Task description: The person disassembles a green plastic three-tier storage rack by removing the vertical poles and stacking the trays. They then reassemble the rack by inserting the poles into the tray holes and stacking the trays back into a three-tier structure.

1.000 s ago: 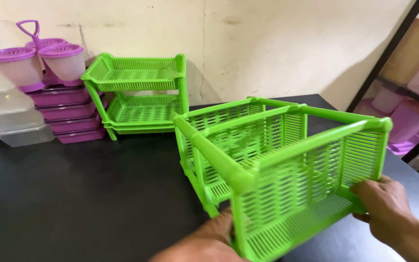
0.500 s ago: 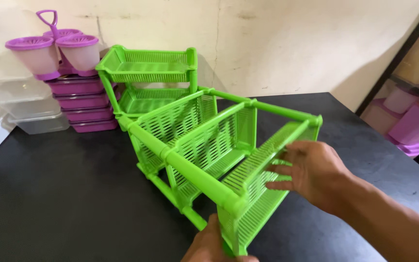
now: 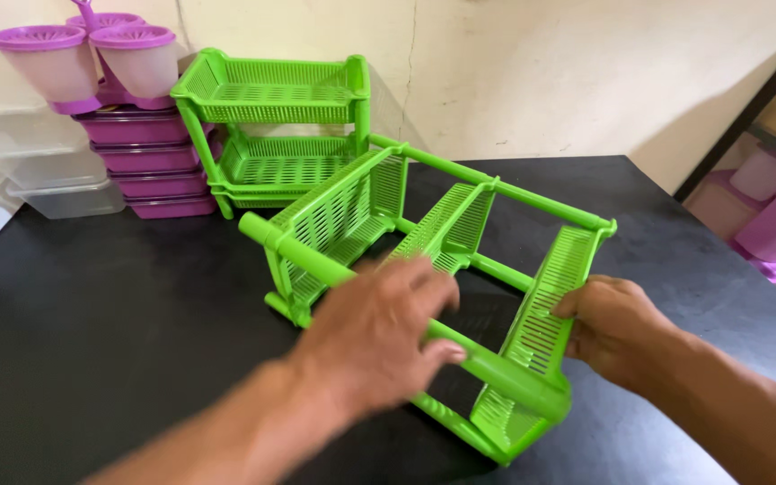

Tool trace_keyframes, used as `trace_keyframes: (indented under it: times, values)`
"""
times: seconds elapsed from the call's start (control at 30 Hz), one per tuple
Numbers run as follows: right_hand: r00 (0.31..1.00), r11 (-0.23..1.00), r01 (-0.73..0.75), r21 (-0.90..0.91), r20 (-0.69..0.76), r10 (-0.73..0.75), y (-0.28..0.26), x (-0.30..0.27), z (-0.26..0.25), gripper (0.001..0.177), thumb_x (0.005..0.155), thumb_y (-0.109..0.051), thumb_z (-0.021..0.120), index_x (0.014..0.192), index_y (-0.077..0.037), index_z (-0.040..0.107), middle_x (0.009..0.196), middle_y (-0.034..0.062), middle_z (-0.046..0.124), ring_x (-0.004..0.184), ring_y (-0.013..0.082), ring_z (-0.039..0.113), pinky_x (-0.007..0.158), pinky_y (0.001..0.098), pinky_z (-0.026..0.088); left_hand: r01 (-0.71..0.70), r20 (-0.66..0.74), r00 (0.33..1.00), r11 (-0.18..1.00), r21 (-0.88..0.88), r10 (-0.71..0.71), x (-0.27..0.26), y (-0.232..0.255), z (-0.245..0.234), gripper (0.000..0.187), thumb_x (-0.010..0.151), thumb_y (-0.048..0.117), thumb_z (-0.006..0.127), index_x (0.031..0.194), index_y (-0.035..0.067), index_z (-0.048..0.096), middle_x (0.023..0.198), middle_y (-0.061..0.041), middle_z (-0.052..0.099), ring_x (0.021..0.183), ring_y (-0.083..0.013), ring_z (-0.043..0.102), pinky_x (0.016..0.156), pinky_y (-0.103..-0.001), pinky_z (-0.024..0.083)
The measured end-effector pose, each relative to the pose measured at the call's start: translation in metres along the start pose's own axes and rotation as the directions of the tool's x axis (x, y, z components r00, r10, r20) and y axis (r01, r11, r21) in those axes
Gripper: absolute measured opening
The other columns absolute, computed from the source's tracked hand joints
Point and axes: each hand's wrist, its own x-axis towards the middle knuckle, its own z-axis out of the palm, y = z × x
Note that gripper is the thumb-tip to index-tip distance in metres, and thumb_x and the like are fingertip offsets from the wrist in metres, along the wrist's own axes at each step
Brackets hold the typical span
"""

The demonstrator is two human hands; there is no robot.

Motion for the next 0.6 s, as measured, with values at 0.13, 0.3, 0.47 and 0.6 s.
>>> trace_keyframes:
  times: [0.13,0.3,0.47,0.6]
  values:
    - [0.998,0.996,-0.063,-0.06,-0.007,0.063,-0.008,0.014,-0.011,0.03,0.093,0.007,0.047,0.121,0.005,0.058,0.111,0.0177,0.066,0.096,0.0336,0.066,0.088,0.0508,0.056,-0.11,0.017,0.994,0.982,0.153,0.109,0.017,-0.032,-0.016,0.099,0.065,0.055,0.085,0.148,0.02,0.044,0.127,-0.015,0.067,0.116,-0.0355,0.064,0.096,-0.054,0.047]
    - [0.999,0.983,-0.036,-0.181,-0.041,0.029,-0.023,0.008,-0.022,0.037,0.094,0.006,0.047,0.129,0.004,0.06,0.113,0.0189,0.064,0.098,0.0337,0.064,0.088,0.0528,0.053,0.065,0.461,0.883,0.995,0.076,-0.093,0.013,-0.025,-0.038,0.096,0.077,0.049,0.078,0.159,0.029,0.033,0.116,-0.013,0.07,0.108,-0.0362,0.067,0.093,-0.05,0.053]
    - [0.999,0.963,-0.037,-0.266,-0.039,0.028,-0.036,0.001,-0.008,0.057,0.098,0.007,0.042,0.153,-0.005,0.047,0.127,0.0261,0.066,0.113,0.0408,0.064,0.098,0.0569,0.053,0.198,0.582,0.8,0.98,-0.022,-0.149,-0.014,0.004,-0.044,0.085,0.085,0.052,0.069,0.158,0.029,0.033,0.087,-0.026,0.074,0.095,-0.0406,0.071,0.093,-0.048,0.054]
    - [0.966,0.957,0.019,-0.291,0.252,0.058,-0.037,0.0,0.011,0.055,0.096,-0.006,0.048,0.15,-0.012,0.046,0.136,0.0118,0.067,0.123,0.0284,0.066,0.108,0.0457,0.049,0.309,0.548,0.79,0.951,0.032,-0.275,-0.033,-0.015,-0.063,0.084,0.087,0.055,0.069,0.16,0.035,0.033,0.096,-0.02,0.071,0.103,-0.0373,0.067,0.095,-0.048,0.051]
